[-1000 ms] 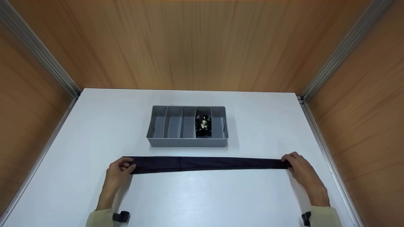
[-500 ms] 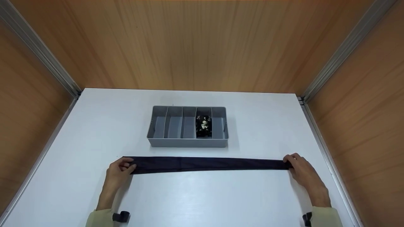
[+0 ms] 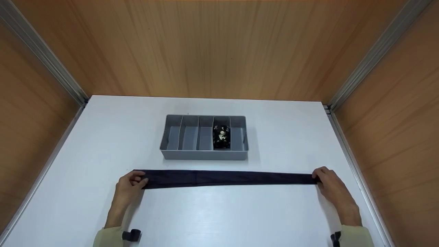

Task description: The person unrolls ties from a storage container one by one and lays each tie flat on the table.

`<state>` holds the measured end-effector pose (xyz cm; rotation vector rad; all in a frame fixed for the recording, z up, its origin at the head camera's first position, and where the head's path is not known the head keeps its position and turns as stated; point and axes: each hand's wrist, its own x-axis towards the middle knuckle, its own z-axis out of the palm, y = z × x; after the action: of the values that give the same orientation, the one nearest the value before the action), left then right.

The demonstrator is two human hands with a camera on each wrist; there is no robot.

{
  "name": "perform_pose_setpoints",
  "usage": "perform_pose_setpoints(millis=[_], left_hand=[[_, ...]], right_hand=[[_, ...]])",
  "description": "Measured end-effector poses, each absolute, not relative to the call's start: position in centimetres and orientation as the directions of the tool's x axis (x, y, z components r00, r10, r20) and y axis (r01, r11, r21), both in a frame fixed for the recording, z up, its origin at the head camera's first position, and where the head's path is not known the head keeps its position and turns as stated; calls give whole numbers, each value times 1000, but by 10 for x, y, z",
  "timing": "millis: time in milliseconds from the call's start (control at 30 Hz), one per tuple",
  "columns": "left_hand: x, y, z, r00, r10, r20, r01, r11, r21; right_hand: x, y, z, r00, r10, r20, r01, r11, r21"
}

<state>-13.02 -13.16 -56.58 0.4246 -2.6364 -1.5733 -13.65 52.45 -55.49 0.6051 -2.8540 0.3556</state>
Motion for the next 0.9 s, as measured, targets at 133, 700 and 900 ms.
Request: perform_pose_setpoints(millis=[133, 700, 900], left_hand=[[-130, -131, -565, -963, -248, -101, -207, 449, 869], [-130, -131, -564, -966, -240, -101, -203, 452, 868], [-130, -131, -564, -966, -241, -97, -200, 453, 869]], right_hand=[[-136, 527, -554, -913, -348, 215, -389, 900, -197], [-130, 533, -553, -960, -233, 154, -261, 944, -204], [-131, 535, -553, -983, -167, 81, -182, 955, -236]])
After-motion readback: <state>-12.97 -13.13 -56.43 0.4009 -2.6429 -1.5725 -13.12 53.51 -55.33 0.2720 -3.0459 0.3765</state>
